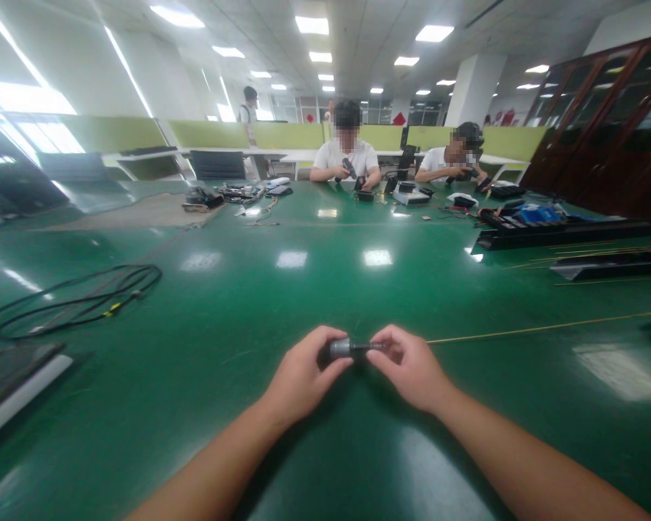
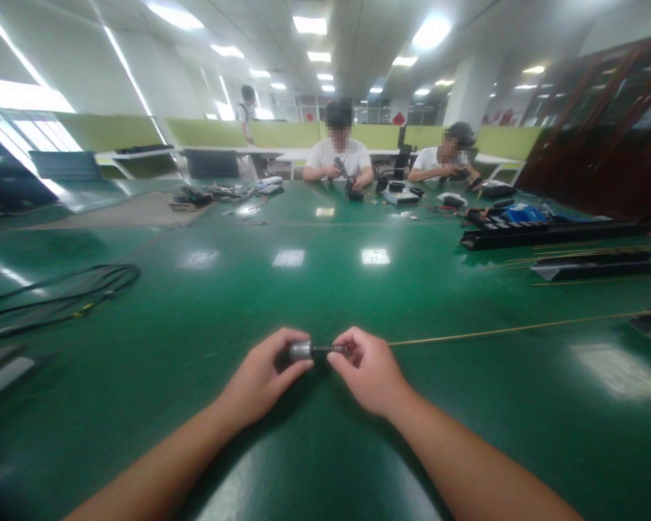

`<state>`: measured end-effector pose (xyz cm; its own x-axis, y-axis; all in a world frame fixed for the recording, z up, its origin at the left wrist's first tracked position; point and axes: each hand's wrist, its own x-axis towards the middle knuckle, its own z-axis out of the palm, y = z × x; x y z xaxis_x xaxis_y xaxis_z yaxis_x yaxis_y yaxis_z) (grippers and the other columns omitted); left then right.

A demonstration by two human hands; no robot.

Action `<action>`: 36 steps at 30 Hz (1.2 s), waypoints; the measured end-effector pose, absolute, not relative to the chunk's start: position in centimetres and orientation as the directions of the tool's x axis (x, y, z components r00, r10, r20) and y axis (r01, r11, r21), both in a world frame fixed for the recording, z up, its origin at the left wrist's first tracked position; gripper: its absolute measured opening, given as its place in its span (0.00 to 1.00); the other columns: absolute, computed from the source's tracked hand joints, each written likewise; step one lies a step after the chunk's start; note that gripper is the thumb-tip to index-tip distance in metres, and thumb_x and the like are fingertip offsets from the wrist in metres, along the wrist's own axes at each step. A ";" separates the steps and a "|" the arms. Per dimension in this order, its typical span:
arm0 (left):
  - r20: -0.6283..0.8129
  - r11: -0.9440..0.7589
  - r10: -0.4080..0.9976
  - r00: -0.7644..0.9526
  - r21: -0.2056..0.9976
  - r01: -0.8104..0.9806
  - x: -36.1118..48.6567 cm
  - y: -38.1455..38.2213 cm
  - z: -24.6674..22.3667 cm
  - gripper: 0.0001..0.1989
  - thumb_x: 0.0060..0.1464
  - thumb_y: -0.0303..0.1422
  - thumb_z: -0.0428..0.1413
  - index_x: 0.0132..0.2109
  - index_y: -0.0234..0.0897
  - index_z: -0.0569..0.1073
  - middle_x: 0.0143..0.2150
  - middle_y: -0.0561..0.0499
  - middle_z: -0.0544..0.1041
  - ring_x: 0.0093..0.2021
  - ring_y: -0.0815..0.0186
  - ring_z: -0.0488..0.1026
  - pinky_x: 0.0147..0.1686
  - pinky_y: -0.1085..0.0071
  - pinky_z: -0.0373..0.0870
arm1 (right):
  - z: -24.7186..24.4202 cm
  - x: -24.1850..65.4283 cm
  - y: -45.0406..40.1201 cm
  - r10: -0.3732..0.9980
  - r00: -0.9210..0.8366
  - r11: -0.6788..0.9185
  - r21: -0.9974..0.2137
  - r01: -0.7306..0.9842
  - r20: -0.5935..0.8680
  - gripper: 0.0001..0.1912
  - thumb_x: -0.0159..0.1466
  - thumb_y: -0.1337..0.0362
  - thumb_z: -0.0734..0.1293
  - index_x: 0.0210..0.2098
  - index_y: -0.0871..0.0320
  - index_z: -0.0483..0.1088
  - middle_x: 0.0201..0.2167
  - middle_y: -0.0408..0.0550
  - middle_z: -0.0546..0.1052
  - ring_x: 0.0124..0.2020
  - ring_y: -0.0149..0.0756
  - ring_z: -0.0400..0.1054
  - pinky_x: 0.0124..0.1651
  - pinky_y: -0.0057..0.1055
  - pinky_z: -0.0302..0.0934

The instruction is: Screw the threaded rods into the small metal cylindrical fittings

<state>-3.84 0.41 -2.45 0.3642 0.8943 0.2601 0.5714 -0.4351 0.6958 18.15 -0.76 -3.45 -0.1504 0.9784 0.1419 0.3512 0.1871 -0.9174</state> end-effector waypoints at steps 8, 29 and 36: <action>0.291 -0.452 0.888 0.356 0.691 0.564 -3.9 0.3 -2.6 0.14 0.59 0.36 0.59 0.52 0.44 0.70 0.47 0.52 0.75 0.46 0.63 0.72 0.47 0.66 0.68 | -3.3 18.2 -0.8 0.979 -0.141 0.188 -0.919 0.346 0.147 0.06 0.62 0.61 0.68 0.36 0.58 0.72 0.27 0.42 0.75 0.27 0.33 0.68 0.31 0.28 0.60; 0.291 -0.444 0.893 0.344 0.696 0.564 -3.8 0.3 -2.2 0.14 0.60 0.37 0.57 0.52 0.43 0.70 0.48 0.49 0.74 0.47 0.61 0.72 0.49 0.63 0.69 | -3.2 18.3 -0.8 0.982 -0.140 0.167 -0.936 0.311 0.128 0.06 0.63 0.61 0.67 0.37 0.58 0.70 0.25 0.41 0.73 0.25 0.32 0.68 0.29 0.28 0.59; 0.295 -0.447 0.892 0.343 0.690 0.569 -3.8 0.5 -2.2 0.13 0.60 0.36 0.58 0.52 0.43 0.70 0.47 0.51 0.74 0.46 0.62 0.72 0.48 0.65 0.68 | -3.6 18.3 -0.7 0.982 -0.131 0.168 -0.936 0.310 0.133 0.06 0.63 0.61 0.67 0.36 0.57 0.70 0.25 0.40 0.72 0.25 0.32 0.67 0.29 0.27 0.59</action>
